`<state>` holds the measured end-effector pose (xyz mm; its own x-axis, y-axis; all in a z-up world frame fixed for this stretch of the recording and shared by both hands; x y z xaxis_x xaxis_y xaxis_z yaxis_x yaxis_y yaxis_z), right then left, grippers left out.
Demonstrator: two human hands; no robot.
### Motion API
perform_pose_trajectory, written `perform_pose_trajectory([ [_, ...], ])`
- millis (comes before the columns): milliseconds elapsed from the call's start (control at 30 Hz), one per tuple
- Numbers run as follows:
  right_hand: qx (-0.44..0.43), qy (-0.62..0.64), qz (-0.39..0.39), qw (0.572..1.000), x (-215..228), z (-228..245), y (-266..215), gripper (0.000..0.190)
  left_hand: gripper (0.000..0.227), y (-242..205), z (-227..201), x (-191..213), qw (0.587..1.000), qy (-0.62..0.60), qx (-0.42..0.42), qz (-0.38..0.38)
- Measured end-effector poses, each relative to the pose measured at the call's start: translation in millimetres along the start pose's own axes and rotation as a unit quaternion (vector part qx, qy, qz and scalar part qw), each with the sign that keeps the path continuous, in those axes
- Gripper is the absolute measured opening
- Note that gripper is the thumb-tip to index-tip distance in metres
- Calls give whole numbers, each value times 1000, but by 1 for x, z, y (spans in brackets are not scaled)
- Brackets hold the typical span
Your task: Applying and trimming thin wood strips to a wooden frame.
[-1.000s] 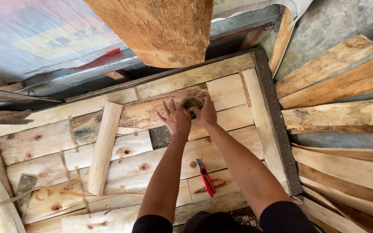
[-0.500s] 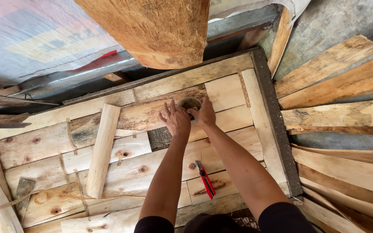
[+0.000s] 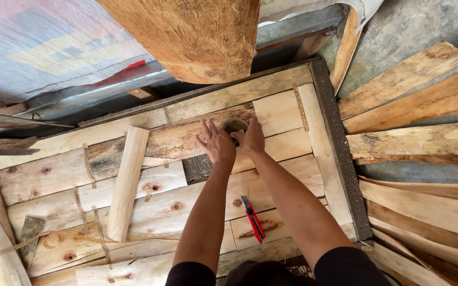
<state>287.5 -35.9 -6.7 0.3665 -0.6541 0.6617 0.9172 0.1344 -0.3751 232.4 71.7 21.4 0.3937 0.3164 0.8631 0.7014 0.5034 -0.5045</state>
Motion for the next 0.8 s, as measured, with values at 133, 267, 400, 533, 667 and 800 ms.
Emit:
perform_pose_trajectory([
  [133,-7,6,-6,1000,-5,-6,4,73,27,5,0,-12,1000,-3,1,-21],
  [267,8,1,-13,1000,-6,-10,5,71,29,-2,2,-3,1000,-16,0,-17],
  [400,1,-6,-3,1000,-5,-7,5,68,23,-14,6,6,999,-12,0,33],
  [533,-5,-11,3,1000,-6,-7,5,66,24,-20,10,4,999,-34,9,40],
  [667,-3,-28,3,1000,-8,-10,7,68,28,-29,14,8,995,-95,13,34],
  [800,-4,-47,6,999,-10,-11,9,70,36,-18,22,-26,986,-170,2,3],
])
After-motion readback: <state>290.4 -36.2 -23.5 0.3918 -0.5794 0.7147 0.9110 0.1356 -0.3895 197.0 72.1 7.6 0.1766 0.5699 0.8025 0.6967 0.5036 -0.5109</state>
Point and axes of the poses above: each hand's wrist, its own y-axis towards the middle knuckle, its own x-axis out of the back of the hand, z = x × y, the point moved 3 cm from there along y, towards the middle knuckle, and after that the axes turned 4 degrees about x, right-handed, at the moved point
